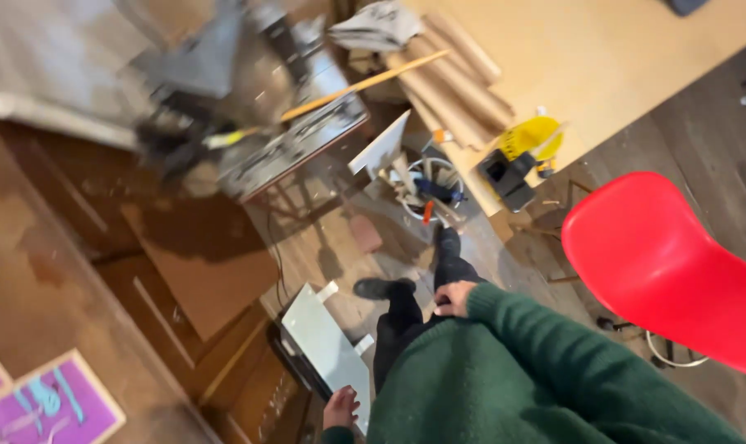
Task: Applying adhesive tape and backing to a picture frame and inspecting finished art prints.
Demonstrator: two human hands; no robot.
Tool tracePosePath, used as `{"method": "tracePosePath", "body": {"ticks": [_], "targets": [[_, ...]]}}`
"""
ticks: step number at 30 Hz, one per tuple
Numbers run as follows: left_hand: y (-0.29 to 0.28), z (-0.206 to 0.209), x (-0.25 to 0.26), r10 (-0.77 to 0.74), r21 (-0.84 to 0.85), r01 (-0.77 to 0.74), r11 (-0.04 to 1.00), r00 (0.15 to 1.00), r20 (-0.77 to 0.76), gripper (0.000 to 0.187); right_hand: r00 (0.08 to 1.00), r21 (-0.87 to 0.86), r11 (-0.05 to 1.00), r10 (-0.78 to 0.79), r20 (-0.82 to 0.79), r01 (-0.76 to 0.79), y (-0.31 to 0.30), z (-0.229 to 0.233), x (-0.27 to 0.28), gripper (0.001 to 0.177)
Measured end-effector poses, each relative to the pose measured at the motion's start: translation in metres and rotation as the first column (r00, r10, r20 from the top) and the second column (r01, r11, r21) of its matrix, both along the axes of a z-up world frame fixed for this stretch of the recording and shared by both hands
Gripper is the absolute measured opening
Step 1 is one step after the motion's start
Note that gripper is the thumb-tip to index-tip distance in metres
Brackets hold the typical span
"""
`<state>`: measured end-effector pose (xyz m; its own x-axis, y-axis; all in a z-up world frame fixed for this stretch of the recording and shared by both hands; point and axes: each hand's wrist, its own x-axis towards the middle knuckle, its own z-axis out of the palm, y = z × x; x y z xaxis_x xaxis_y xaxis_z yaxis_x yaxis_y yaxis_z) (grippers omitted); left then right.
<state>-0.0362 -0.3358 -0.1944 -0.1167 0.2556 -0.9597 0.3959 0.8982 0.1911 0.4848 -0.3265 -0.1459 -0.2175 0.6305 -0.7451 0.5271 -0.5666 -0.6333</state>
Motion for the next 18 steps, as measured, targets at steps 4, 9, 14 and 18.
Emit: {"method": "tracePosePath", "body": {"ticks": [4, 9, 14, 18], "targets": [[0.045, 0.004, 0.072, -0.183, 0.01, 0.183, 0.983, 0.983, -0.034, 0.038, 0.995, -0.031, 0.994, -0.104, 0.002, 0.104, -0.052, 0.007, 0.065, 0.049], [0.062, -0.016, 0.194, -0.295, 0.168, 0.301, 0.939, 0.954, -0.061, 0.035, 0.996, -0.064, 0.994, -0.09, 0.013, 0.091, -0.092, -0.021, 0.182, 0.051], [0.035, -0.053, 0.333, -0.555, 0.33, 0.533, 0.78, 0.832, -0.032, 0.025, 0.999, 0.012, 1.0, 0.001, -0.042, -0.001, -0.082, -0.051, 0.343, 0.053], [0.018, 0.014, 0.43, -0.702, 0.373, 0.655, 0.657, 0.712, -0.013, 0.036, 0.933, -0.171, 0.946, -0.305, -0.189, 0.274, -0.191, -0.145, 0.366, 0.058]]}}
